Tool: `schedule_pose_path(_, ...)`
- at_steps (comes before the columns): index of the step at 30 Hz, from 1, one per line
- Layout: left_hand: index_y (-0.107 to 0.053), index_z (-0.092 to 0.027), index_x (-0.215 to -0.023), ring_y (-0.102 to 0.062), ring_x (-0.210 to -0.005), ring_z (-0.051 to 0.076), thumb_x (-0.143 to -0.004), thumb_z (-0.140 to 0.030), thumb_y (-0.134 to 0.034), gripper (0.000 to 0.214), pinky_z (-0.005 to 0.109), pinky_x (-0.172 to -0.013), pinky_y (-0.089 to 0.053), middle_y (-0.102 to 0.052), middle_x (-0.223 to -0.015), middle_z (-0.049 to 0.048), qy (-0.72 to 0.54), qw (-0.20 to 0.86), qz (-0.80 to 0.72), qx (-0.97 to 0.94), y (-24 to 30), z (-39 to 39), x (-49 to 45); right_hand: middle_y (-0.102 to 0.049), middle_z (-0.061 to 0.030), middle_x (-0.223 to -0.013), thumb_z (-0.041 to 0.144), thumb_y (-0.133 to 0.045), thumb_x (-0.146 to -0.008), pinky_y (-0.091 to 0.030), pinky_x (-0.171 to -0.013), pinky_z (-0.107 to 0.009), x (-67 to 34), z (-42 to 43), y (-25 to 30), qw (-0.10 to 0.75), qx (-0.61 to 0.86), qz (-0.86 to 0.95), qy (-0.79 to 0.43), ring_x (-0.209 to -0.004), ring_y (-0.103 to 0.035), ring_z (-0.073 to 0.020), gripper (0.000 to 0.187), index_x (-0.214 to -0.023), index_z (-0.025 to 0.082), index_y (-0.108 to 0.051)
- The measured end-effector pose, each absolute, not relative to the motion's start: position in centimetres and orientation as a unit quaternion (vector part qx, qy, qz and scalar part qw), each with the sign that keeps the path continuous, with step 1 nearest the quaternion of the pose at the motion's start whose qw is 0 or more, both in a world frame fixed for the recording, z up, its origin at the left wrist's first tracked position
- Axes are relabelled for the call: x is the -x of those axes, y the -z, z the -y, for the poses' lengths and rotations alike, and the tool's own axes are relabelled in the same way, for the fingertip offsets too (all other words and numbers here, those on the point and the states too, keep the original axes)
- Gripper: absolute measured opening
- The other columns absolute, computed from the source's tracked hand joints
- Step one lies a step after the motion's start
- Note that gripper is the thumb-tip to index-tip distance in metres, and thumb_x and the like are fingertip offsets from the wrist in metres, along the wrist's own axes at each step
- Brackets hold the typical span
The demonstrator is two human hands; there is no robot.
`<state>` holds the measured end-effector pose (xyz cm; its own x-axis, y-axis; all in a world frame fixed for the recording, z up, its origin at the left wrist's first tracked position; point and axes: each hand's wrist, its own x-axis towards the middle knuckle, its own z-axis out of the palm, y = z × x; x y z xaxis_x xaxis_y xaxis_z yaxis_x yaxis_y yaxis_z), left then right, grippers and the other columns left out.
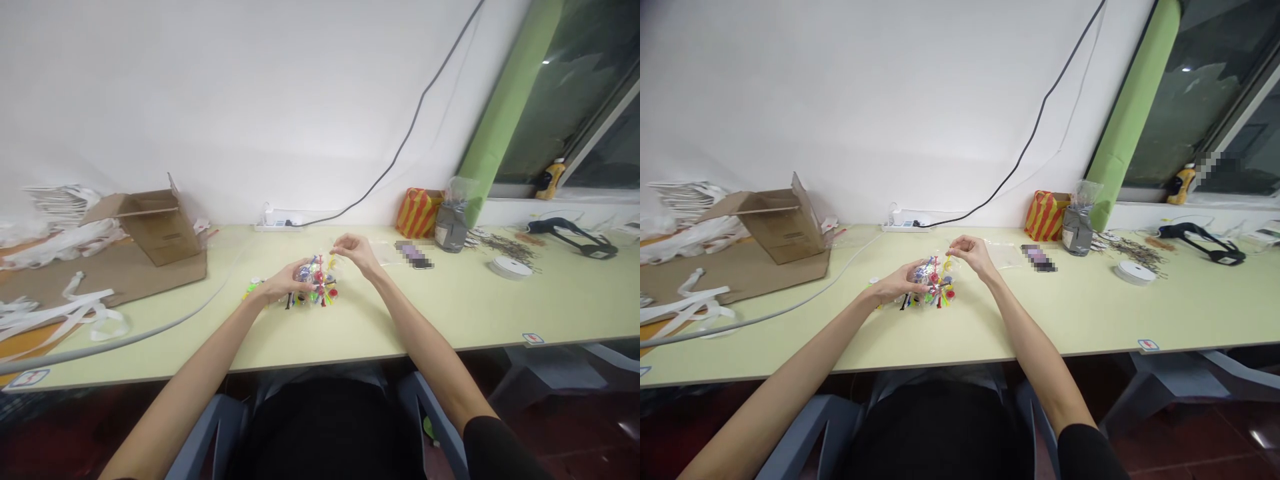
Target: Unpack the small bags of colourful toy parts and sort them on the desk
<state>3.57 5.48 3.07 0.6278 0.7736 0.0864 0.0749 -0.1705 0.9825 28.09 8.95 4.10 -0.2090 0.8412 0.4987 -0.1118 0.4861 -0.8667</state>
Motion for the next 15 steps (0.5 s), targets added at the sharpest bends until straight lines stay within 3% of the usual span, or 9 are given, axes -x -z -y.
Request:
schedule_pose_path(7,-0.049,-0.019,-0.141,-0.069,-0.098,0.025,-0.068,-0.03,-0.085,0.082,0.025,-0.065,-0.054,-0.066,-0.124,0.0158,-0.316,0.589,-0.276,-0.69,-3.26,-5.28,-3.68,-0.074,-0.0066,-0.076,0.048,-0.082,-0.07,-0.051,-0.079,-0.036,-27.06,-8.35,-4.19,0.607,0.289,0.625,-0.398,-0.076,-0.07,-0.0216,0.035,-0.079,0.019,-0.065)
schedule_pose_path(12,-0.051,-0.018,-0.14,-0.067,-0.108,0.028,-0.071,-0.028,-0.084,0.077,0.032,-0.081,-0.055,-0.071,-0.117,0.0153,-0.315,0.588,-0.27,-0.694,-3.39,-5.11,-3.62,-0.071,-0.0055,-0.081,0.047,-0.08,-0.071,-0.05,-0.076,-0.033,-27.31,-8.74,-4.11,0.669,0.301,0.585,-0.346,-0.08,-0.065,-0.02,0.032,-0.079,0.02,-0.065)
schedule_pose_path(15,-0.052,-0.017,-0.14,-0.066,-0.111,0.029,-0.071,-0.028,-0.084,0.077,0.035,-0.088,-0.053,-0.07,-0.12,0.0157,-0.32,0.579,-0.279,-0.696,-3.33,-5.2,-3.58,-0.069,-0.004,-0.08,0.047,-0.082,-0.068,-0.048,-0.072,-0.031,-27.5,-8.8,-4.11,0.649,0.306,0.6,-0.353,-0.077,-0.061,-0.0177,0.033,-0.075,0.02,-0.066)
